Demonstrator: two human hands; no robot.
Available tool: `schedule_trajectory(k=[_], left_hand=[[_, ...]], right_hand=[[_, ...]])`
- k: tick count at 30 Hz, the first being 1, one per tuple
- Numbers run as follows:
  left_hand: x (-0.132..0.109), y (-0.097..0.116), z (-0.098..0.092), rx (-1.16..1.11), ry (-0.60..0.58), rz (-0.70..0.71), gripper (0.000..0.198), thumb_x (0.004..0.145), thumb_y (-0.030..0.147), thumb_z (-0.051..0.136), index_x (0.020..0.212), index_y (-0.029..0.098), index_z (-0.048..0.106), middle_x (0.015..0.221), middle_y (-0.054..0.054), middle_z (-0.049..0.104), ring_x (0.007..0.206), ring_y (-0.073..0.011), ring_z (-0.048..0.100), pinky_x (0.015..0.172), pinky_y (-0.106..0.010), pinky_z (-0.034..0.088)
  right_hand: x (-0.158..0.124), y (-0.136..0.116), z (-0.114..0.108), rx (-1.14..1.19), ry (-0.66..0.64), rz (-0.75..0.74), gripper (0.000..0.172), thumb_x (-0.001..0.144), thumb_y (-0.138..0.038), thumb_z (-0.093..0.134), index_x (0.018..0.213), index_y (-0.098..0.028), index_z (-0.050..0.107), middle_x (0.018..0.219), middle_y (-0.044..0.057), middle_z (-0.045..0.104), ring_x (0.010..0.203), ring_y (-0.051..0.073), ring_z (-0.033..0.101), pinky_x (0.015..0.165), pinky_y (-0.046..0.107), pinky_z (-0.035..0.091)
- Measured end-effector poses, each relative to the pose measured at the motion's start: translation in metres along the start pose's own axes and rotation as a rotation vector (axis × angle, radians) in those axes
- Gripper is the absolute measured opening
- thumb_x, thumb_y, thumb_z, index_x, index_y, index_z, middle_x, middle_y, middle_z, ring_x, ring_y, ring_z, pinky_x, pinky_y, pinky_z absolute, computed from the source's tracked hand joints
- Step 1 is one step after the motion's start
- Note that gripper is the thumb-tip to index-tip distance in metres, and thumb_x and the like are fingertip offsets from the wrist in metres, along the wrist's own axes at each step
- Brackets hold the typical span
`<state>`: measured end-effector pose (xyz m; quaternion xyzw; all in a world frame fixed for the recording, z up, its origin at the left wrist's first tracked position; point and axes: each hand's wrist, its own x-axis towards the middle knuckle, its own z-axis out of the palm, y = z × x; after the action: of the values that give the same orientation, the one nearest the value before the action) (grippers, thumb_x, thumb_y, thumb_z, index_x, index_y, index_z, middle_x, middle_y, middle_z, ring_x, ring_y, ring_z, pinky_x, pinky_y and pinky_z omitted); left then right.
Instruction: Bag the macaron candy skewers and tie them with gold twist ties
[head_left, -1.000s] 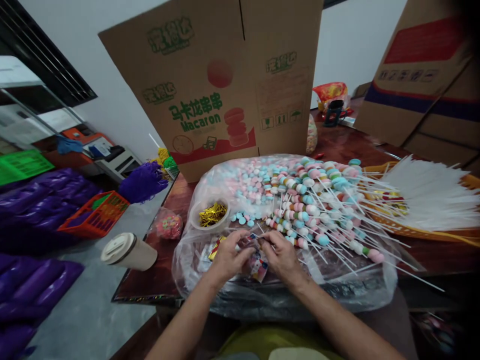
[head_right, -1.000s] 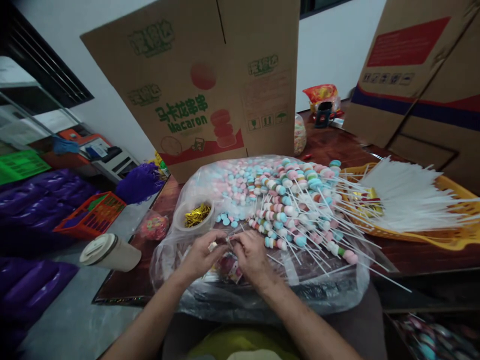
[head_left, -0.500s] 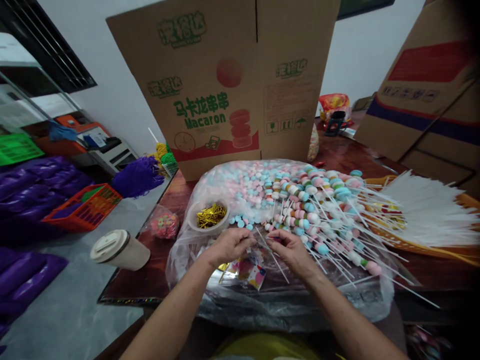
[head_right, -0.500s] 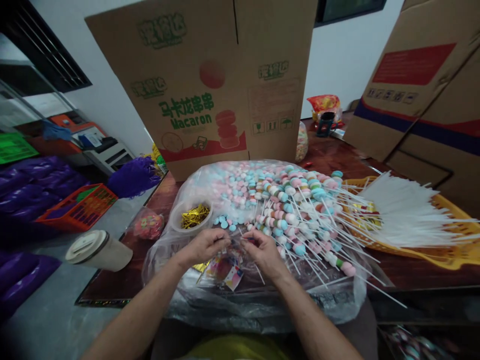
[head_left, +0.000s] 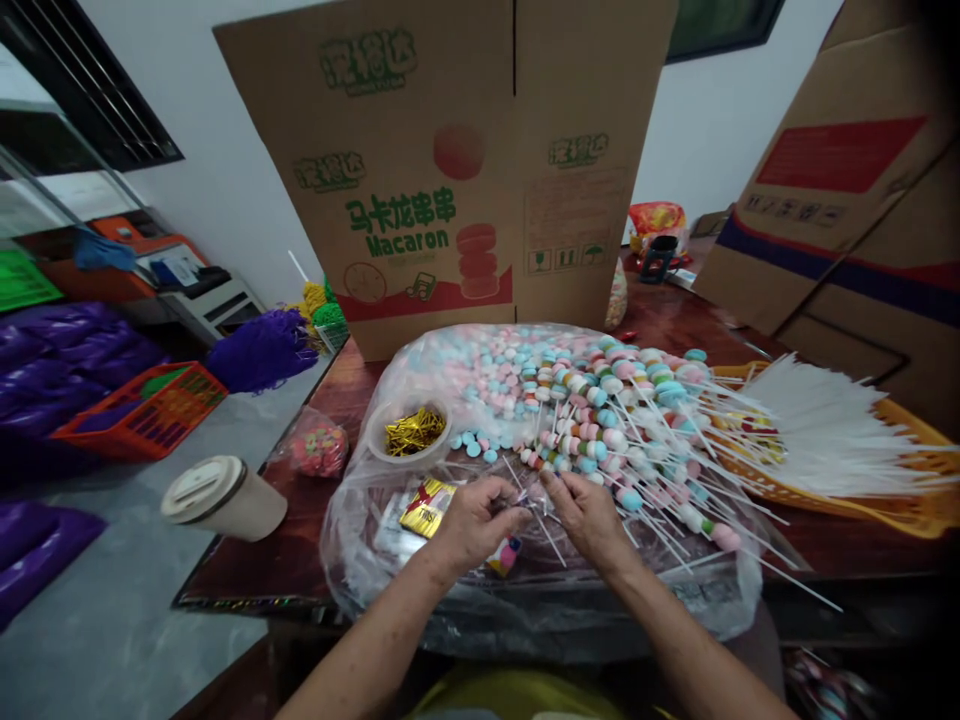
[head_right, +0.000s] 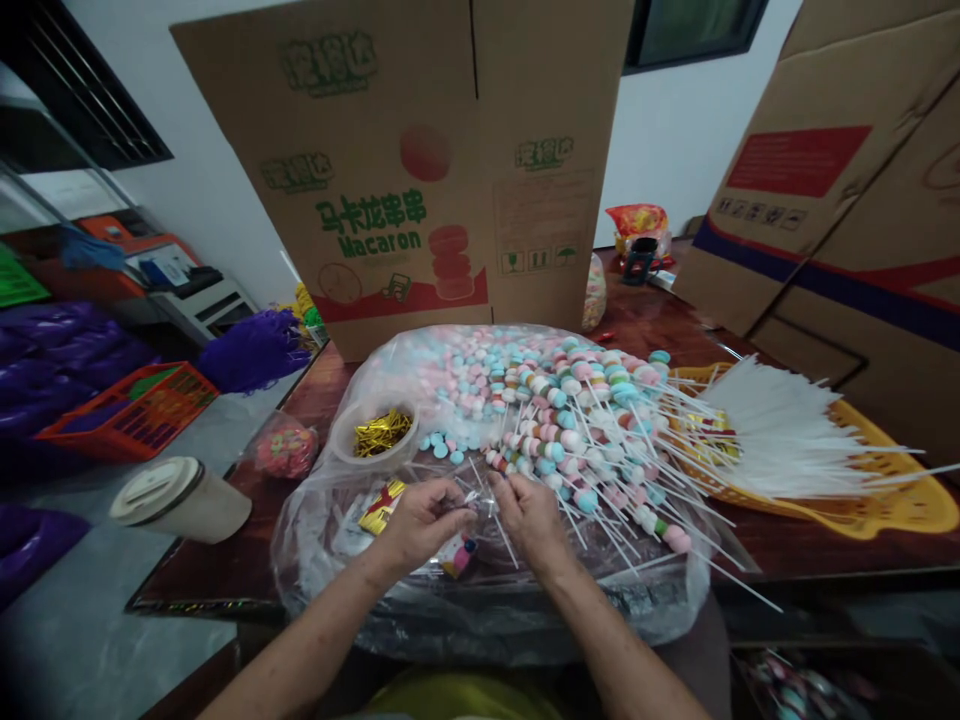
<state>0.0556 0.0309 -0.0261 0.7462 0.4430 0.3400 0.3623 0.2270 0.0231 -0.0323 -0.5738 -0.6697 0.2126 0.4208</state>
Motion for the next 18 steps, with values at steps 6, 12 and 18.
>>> schedule_trajectory(k=[6, 12, 18], left_hand=[[-0.011, 0.005, -0.024, 0.039, 0.076, 0.062, 0.031, 0.085, 0.035, 0.046, 0.067, 0.015, 0.059, 0.059, 0.0, 0.056, 0.056, -0.0107, 0.05, 0.057, -0.022, 0.037], [-0.016, -0.003, -0.04, 0.142, 0.159, 0.29, 0.033, 0.088, 0.038, 0.043, 0.073, 0.017, 0.063, 0.073, -0.005, 0.065, 0.072, -0.0156, 0.057, 0.073, -0.029, 0.04], [-0.024, -0.002, -0.048, 0.219, 0.212, 0.34, 0.032, 0.09, 0.037, 0.038, 0.079, 0.018, 0.062, 0.074, -0.006, 0.066, 0.075, -0.0175, 0.056, 0.078, -0.035, 0.041]], right_hand=[[0.008, 0.02, -0.061, -0.338, 0.138, -0.01, 0.028, 0.082, -0.033, 0.047, 0.059, -0.018, 0.052, 0.065, 0.008, 0.054, 0.069, 0.022, 0.048, 0.061, 0.033, 0.034], [0.005, 0.049, -0.085, -1.075, -0.038, -0.162, 0.019, 0.074, -0.004, 0.044, 0.076, -0.016, 0.06, 0.072, 0.011, 0.06, 0.074, 0.027, 0.053, 0.067, 0.04, 0.035], [-0.017, 0.062, -0.125, -0.529, 0.163, -0.371, 0.022, 0.085, -0.034, 0.043, 0.086, -0.022, 0.061, 0.081, 0.01, 0.065, 0.075, 0.022, 0.061, 0.072, 0.036, 0.045]])
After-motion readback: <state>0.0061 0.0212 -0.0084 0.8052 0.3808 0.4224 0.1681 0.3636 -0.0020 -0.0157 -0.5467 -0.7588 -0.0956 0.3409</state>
